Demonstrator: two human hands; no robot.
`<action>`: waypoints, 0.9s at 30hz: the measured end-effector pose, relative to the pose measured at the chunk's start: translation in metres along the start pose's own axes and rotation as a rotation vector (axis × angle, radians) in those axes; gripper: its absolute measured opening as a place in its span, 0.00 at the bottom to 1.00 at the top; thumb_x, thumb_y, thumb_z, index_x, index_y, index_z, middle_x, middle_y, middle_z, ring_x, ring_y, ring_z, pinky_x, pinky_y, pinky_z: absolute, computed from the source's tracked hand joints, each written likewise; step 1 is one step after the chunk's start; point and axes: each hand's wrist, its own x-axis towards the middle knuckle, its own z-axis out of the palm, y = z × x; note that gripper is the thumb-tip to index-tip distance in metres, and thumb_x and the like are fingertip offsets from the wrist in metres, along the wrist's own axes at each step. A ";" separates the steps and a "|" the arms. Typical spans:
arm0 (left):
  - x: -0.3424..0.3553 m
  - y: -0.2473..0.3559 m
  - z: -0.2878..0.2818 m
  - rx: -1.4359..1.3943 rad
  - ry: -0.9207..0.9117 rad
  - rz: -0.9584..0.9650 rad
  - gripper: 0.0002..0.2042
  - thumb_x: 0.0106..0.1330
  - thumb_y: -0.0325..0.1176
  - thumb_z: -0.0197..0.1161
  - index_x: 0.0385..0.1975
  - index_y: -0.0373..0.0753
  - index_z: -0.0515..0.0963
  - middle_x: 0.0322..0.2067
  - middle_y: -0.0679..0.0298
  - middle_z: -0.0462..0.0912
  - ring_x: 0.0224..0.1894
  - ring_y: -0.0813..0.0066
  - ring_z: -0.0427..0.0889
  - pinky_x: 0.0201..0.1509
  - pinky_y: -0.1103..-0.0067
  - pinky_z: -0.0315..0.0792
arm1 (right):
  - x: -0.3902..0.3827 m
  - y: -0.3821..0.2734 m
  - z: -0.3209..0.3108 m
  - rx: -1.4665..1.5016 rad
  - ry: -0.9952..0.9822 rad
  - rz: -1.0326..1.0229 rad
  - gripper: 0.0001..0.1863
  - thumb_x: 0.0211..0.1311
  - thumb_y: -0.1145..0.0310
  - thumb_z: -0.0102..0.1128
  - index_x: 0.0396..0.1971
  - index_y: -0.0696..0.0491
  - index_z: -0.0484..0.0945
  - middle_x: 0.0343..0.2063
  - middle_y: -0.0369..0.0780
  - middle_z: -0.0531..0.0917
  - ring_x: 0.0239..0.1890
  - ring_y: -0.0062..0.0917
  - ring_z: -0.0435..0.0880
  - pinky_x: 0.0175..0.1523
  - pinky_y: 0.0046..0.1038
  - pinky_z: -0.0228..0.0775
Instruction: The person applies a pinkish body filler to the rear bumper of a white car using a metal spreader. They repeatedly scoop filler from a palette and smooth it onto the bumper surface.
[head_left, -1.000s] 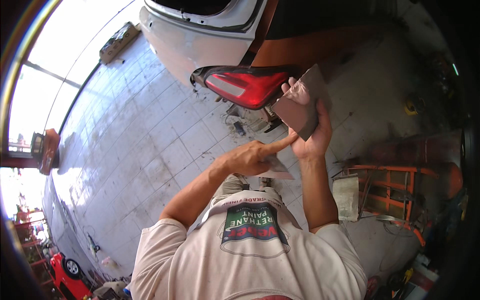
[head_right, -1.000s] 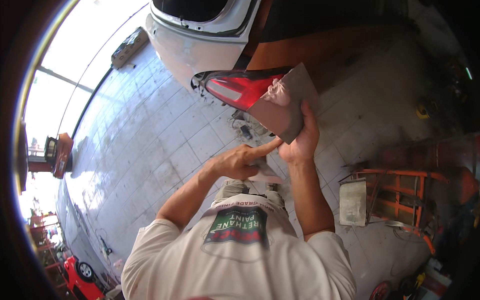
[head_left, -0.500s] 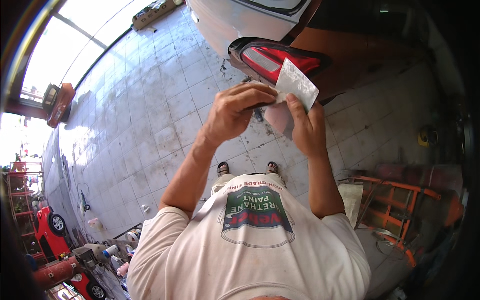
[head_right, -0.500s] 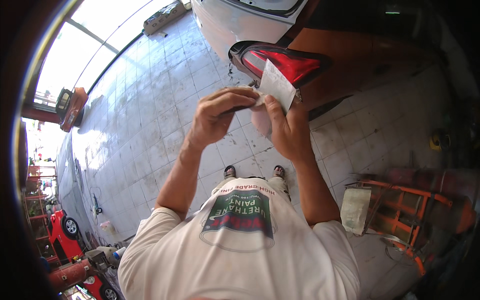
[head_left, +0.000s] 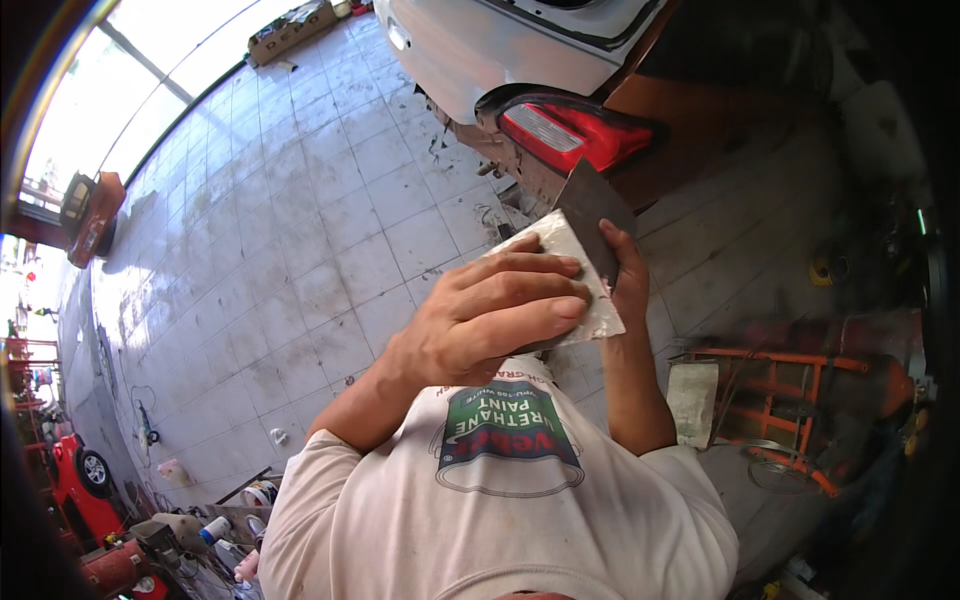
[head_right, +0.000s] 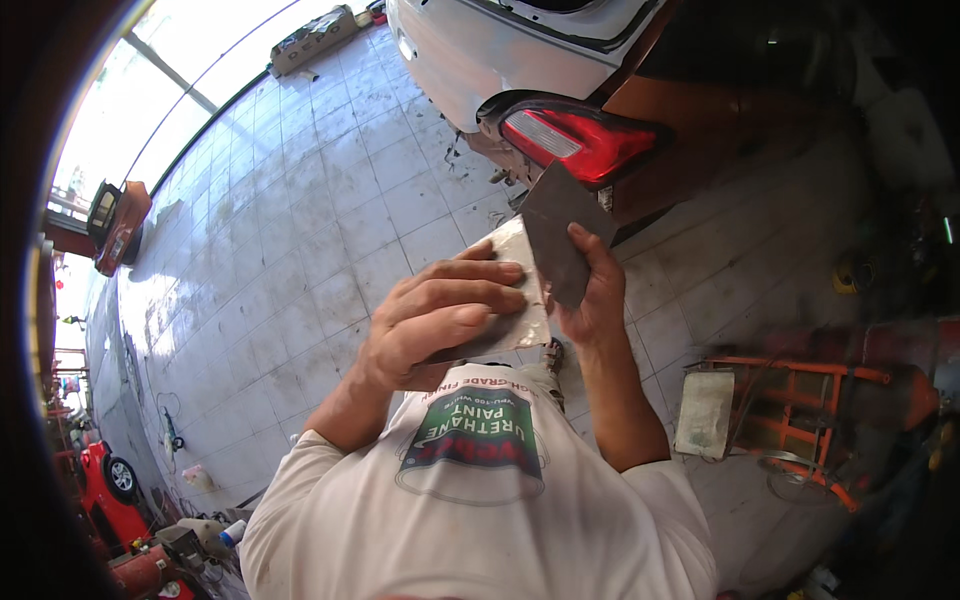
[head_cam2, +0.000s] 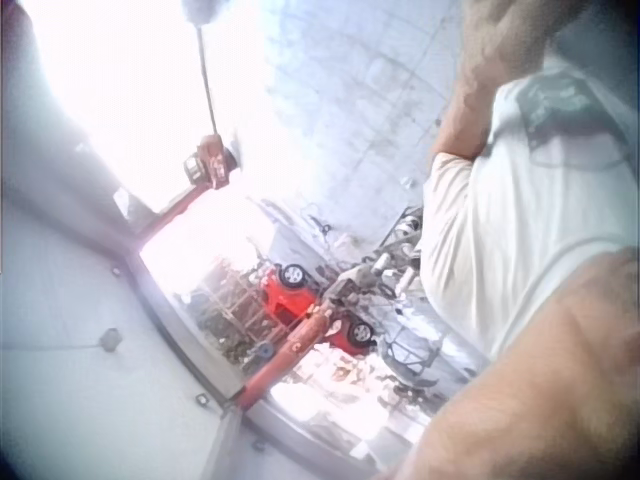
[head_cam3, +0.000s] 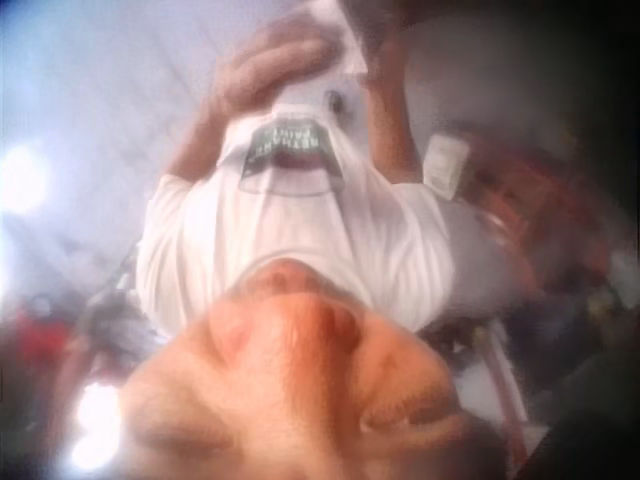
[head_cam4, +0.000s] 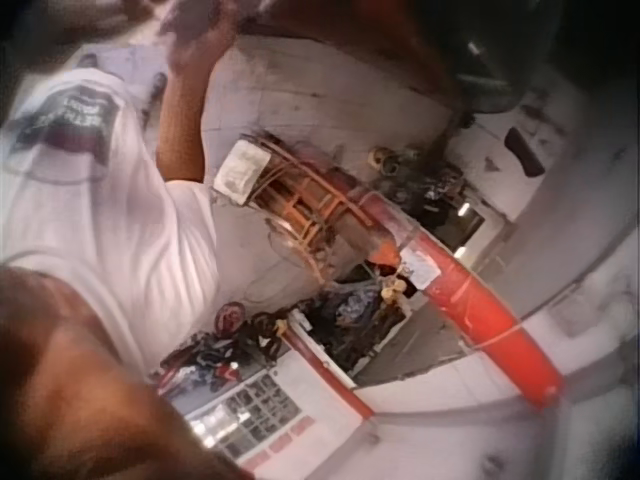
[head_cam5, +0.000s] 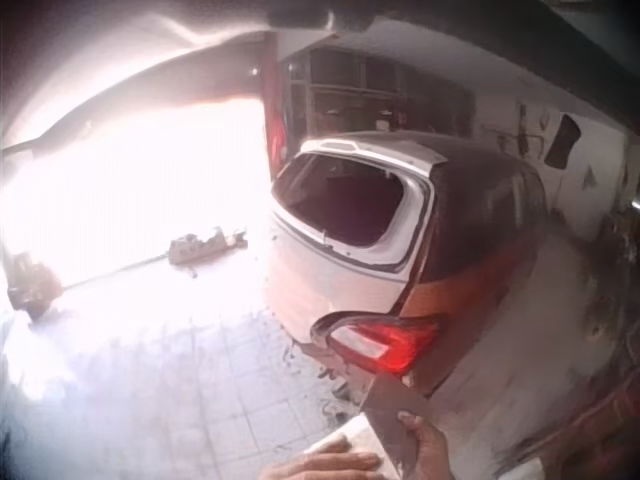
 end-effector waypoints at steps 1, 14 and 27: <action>0.003 -0.002 0.007 -0.029 0.033 0.069 0.20 0.68 0.20 0.73 0.59 0.40 0.89 0.57 0.52 0.90 0.64 0.47 0.90 0.76 0.50 0.79 | 0.005 0.009 -0.024 0.106 -0.100 0.092 0.23 0.82 0.60 0.60 0.65 0.62 0.81 0.55 0.44 0.91 0.53 0.33 0.94 0.59 0.39 0.89; -0.058 -0.075 -0.010 0.349 -0.186 -0.155 0.28 0.56 0.11 0.68 0.57 0.42 0.93 0.59 0.57 0.92 0.65 0.52 0.89 0.70 0.59 0.85 | -0.017 -0.010 0.015 -0.465 0.143 -0.264 0.24 0.77 0.66 0.68 0.66 0.61 0.80 0.57 0.45 0.87 0.55 0.32 0.91 0.63 0.36 0.85; -0.055 -0.055 0.007 0.116 -0.229 -0.171 0.16 0.62 0.27 0.76 0.49 0.45 0.95 0.53 0.65 0.96 0.60 0.62 0.93 0.70 0.61 0.82 | 0.009 -0.037 0.014 -0.342 0.134 -0.217 0.19 0.85 0.63 0.62 0.64 0.60 0.83 0.51 0.39 0.91 0.52 0.26 0.91 0.59 0.36 0.86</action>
